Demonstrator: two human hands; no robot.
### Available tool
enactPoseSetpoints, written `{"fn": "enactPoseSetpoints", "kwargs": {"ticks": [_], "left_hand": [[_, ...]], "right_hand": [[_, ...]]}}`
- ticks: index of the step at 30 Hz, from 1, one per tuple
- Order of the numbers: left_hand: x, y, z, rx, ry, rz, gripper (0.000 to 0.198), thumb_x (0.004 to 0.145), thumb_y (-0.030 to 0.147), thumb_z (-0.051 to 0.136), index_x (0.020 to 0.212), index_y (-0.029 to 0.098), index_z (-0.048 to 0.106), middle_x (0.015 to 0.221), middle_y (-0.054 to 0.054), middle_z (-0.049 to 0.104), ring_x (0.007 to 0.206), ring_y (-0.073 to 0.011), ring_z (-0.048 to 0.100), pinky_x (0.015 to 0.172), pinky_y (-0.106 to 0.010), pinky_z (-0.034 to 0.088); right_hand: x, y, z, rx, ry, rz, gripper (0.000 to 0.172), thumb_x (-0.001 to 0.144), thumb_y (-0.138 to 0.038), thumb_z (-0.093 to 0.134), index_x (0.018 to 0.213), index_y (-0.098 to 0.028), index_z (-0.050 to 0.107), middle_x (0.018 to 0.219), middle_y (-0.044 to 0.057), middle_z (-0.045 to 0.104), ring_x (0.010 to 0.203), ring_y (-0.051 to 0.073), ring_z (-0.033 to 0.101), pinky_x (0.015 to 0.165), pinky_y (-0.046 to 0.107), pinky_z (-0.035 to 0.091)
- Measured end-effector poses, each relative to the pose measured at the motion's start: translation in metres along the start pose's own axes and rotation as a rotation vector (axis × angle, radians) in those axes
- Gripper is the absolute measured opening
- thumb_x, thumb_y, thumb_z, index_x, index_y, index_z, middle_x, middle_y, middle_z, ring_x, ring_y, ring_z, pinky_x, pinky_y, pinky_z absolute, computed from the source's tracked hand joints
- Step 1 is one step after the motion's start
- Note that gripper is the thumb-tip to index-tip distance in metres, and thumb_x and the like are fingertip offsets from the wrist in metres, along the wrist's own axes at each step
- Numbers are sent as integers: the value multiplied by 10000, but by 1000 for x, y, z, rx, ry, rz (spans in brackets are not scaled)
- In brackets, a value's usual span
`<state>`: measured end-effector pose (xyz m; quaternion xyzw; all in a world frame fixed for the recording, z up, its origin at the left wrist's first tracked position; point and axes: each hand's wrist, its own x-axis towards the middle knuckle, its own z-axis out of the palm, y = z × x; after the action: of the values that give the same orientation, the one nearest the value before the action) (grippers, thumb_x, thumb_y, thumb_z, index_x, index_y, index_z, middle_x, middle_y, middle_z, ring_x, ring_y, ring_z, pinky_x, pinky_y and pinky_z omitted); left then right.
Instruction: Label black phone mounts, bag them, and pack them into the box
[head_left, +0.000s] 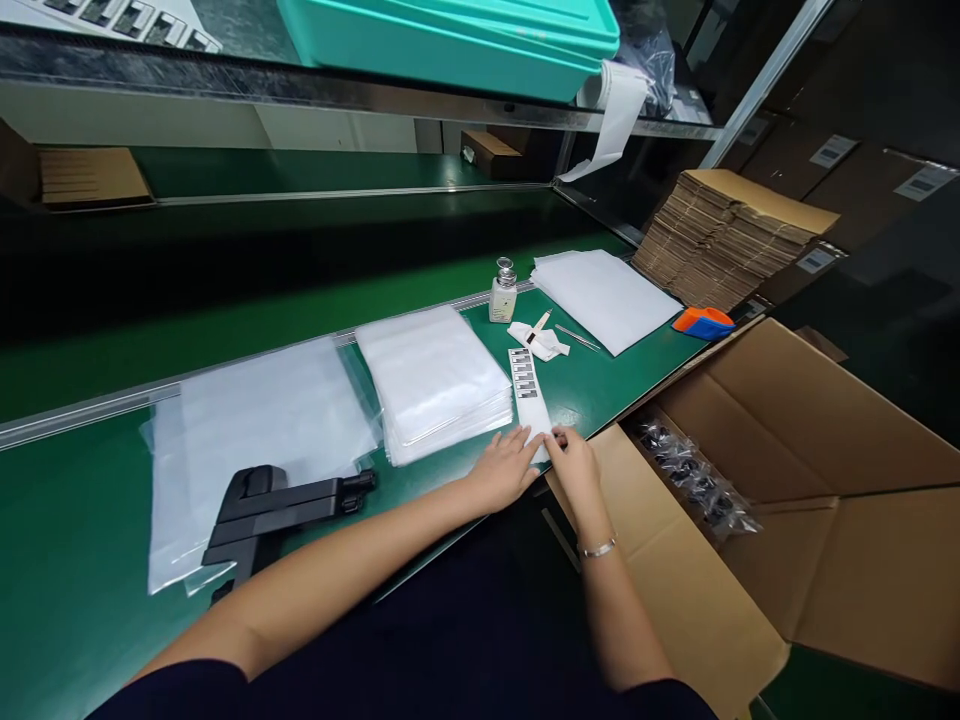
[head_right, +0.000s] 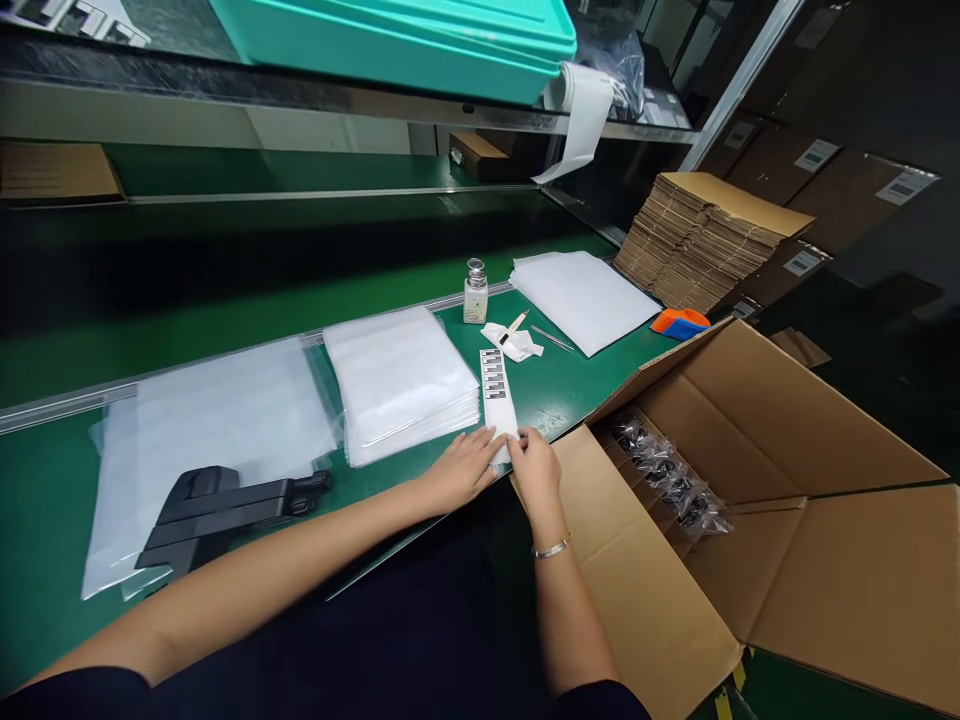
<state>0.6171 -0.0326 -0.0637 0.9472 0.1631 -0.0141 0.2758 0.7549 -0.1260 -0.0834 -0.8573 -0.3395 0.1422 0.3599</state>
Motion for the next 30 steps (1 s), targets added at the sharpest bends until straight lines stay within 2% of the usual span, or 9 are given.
{"fn": "enactPoseSetpoints", "kwargs": {"ticks": [4, 9, 11, 14, 17, 20, 23, 26, 30], "left_hand": [[-28, 6, 18, 80, -66, 99, 485, 960, 266, 439, 1410, 84, 450, 1517, -208, 398, 1426, -321, 358, 1173, -604, 227], [-52, 9, 23, -39, -40, 149, 420, 923, 202, 458, 1329, 123, 535, 1417, -181, 532, 1325, -312, 485, 1125, -558, 333], [-42, 3, 14, -207, 69, 87, 385, 908, 172, 438, 1268, 161, 574, 1326, -144, 603, 1230, -279, 552, 1061, -488, 413], [-15, -10, -1, -569, 213, -131, 450, 886, 257, 498, 1331, 191, 513, 1077, -94, 667, 963, -223, 625, 884, -388, 494], [6, -18, -7, -1055, 91, -208, 594, 812, 354, 608, 1361, 178, 464, 799, -8, 633, 709, -154, 591, 729, -299, 480], [11, -14, -3, -1336, 109, -198, 477, 730, 338, 667, 1153, 143, 561, 793, -11, 631, 681, -125, 575, 677, -246, 441], [4, -7, -1, -1231, 134, -215, 305, 730, 307, 640, 984, 149, 581, 689, 21, 575, 585, -105, 507, 575, -214, 374], [-3, 0, -6, -972, 149, -170, 207, 777, 260, 563, 952, 157, 601, 592, 59, 466, 529, -97, 413, 528, -209, 303], [-7, 2, -12, -784, 203, -97, 243, 803, 229, 520, 1030, 177, 589, 610, 68, 443, 568, -110, 419, 567, -219, 322]], "right_hand": [[-35, 22, -8, 110, -62, 8, 299, 896, -462, 484, 796, -212, 613, 735, 49, 674, 691, 235, 642, 620, 312, 487], [-64, 41, 5, 471, -27, 161, 318, 807, -513, 630, 834, -245, 461, 666, -33, 570, 517, 170, 542, 481, 276, 448], [-66, 37, 14, 696, -15, 142, 324, 792, -475, 663, 855, -247, 442, 666, -58, 525, 530, 144, 517, 485, 247, 432], [-67, 28, 20, 886, 9, 94, 312, 804, -428, 684, 908, -248, 451, 690, -66, 501, 545, 120, 487, 497, 222, 408], [-68, 25, 17, 916, -67, 40, 296, 810, -400, 698, 927, -248, 473, 694, -62, 511, 537, 114, 476, 497, 221, 397], [-68, 25, 12, 825, -84, -16, 227, 849, -386, 663, 948, -242, 517, 730, -33, 568, 591, 137, 533, 537, 248, 440], [-62, 19, 4, 598, 84, -133, 194, 914, -370, 576, 1046, -230, 592, 938, 44, 643, 819, 195, 614, 720, 332, 515], [-49, 8, -1, 375, 192, -257, 234, 926, -368, 553, 1082, -220, 647, 1095, 89, 629, 1051, 251, 582, 926, 428, 475], [-39, -2, -1, 247, 199, -329, 187, 923, -376, 571, 973, -226, 671, 1059, 87, 630, 1054, 262, 573, 940, 448, 468]]}}
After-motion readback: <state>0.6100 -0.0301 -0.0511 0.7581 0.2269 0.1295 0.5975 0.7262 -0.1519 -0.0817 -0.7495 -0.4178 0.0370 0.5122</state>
